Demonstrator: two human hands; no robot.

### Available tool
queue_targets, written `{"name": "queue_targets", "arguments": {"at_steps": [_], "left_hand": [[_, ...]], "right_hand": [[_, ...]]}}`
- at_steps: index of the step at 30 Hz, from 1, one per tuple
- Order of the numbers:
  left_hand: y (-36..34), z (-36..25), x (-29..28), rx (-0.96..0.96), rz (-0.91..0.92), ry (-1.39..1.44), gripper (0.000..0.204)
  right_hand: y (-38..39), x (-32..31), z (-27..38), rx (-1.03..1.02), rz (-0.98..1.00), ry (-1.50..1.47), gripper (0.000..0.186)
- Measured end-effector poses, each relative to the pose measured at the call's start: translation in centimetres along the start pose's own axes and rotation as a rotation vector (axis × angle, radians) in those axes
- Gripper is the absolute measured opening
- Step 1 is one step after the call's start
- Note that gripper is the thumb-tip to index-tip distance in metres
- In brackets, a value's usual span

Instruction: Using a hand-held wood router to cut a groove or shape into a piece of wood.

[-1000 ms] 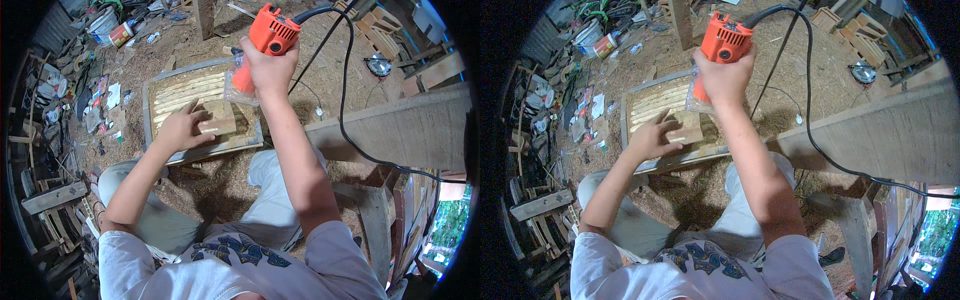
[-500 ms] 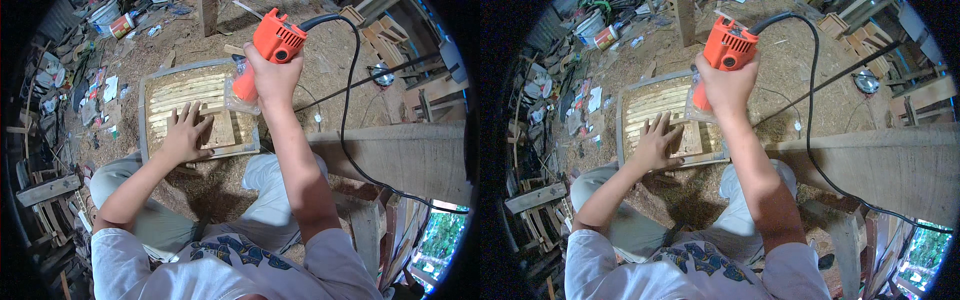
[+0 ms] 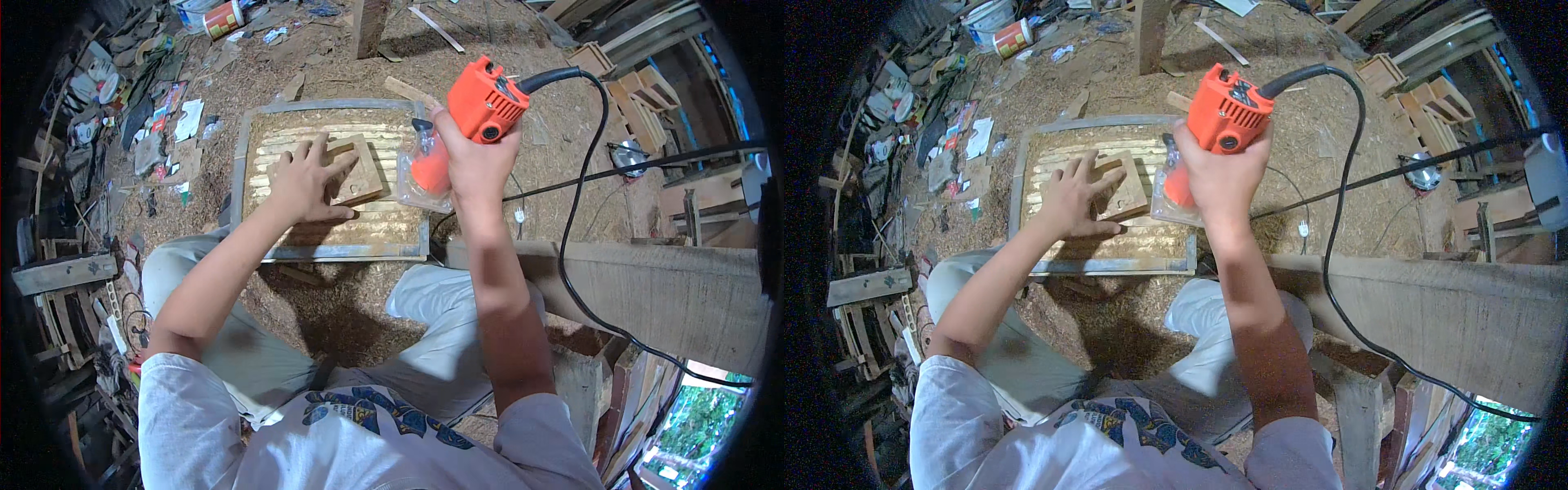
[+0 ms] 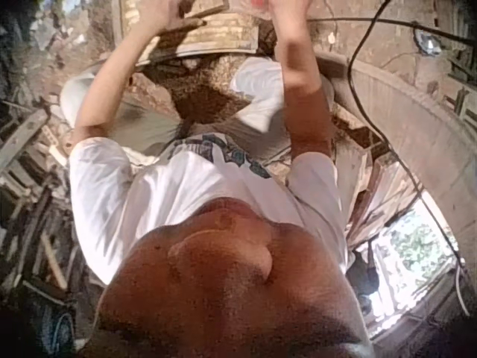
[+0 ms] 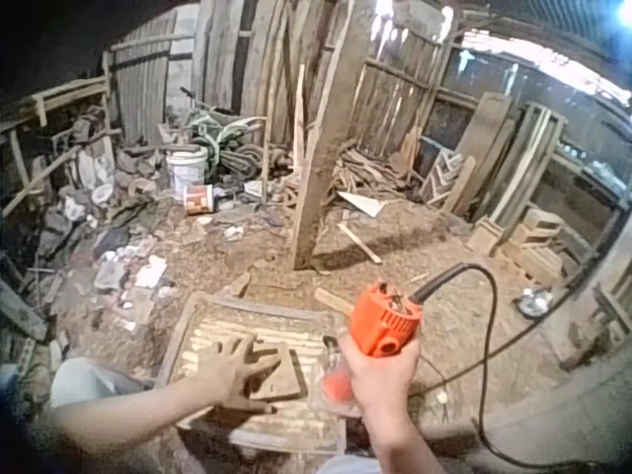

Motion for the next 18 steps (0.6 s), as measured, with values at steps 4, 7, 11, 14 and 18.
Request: {"name": "queue_targets", "arguments": {"at_steps": [4, 7, 11, 14, 18], "left_hand": [[-1.0, -1.7, -1.5, -0.065, 0.198, 0.082, 0.101], [-0.5, -2.9, -0.3, -0.058, 0.101, 0.090, 0.090], [-0.6, -5.2, 1.6, 0.083, -0.164, 0.095, 0.068], [-0.6, -6.4, 2.1, 0.151, -0.250, 0.187, 0.060], [-1.2, -6.7, 1.9, 0.166, -0.216, 0.192, 0.060]], "right_hand": [[-0.1, -1.0, -0.7, 0.018, -0.017, 0.090, 0.071], [-0.1, -0.9, -0.1, 0.014, -0.055, 0.056, 0.059], [-0.6, -0.6, -1.0, 0.000, -0.085, 0.051, 0.059], [-0.9, -0.7, -1.8, 0.024, -0.073, 0.017, 0.059], [-1.1, -0.9, -2.3, 0.057, -0.063, -0.008, 0.063]]}}
Point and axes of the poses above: each hand's wrist, its own y-axis away from the middle knuckle, its own x-axis out of the palm, z = x × y, the point moved 6 cm from there along -y, towards the middle knuckle, and after that the axes turned 8 degrees about x, right-handed, at the moved point
